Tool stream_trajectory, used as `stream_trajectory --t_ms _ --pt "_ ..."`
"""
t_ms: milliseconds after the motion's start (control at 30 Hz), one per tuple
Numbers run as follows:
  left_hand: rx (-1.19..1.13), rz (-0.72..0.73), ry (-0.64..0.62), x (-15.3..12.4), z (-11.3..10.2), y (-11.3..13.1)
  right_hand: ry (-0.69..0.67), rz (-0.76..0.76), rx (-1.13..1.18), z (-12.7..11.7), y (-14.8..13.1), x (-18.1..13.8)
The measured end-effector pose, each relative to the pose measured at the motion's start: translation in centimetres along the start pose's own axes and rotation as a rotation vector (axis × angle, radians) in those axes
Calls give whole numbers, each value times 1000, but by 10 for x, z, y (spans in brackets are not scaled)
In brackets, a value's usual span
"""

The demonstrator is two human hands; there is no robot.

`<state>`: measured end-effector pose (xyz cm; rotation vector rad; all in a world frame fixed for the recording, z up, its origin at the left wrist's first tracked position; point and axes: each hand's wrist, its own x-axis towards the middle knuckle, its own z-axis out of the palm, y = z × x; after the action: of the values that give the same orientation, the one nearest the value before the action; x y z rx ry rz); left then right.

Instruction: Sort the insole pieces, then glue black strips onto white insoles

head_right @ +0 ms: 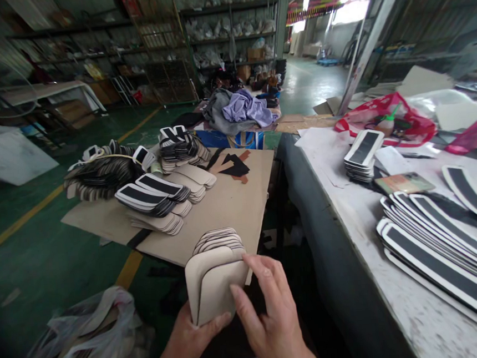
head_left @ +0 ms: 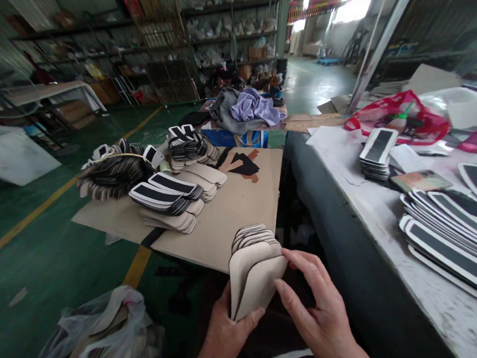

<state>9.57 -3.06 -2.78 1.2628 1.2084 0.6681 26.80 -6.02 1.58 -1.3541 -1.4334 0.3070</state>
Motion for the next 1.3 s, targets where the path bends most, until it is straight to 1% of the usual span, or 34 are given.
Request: stream_trajectory --t_ms 100,200,333,433,567,633,700,900,1067,1200,1300 --pt "97 26 -2 -1 -8 -2 -83 -55 1 -2 -6 7" --pt "138 59 -6 -3 -14 -4 -182 -96 -33 -4 -9 16" --pt "172 122 -8 -4 -19 -4 -234 -133 -59 -5 -10 19" --pt "172 123 41 -5 -20 -4 -215 -174 -63 -4 -13 12" --pt "130 100 132 -3 -20 -8 -121 -243 -106 -3 -16 2" --pt "147 106 159 -2 -20 -12 -62 -254 -161 -3 -16 2" --pt "189 128 183 -1 -20 -17 -37 -243 -178 -3 -16 5" --pt "291 305 285 3 -26 -19 -181 -214 -1 -4 -21 13" --pt "407 439 329 5 -35 -25 -198 -234 24 -8 -21 15" --pt "570 621 439 7 -41 -30 -194 -256 34 -11 -22 17" --pt "641 740 498 7 -42 -25 -164 -273 34 -13 -23 18"
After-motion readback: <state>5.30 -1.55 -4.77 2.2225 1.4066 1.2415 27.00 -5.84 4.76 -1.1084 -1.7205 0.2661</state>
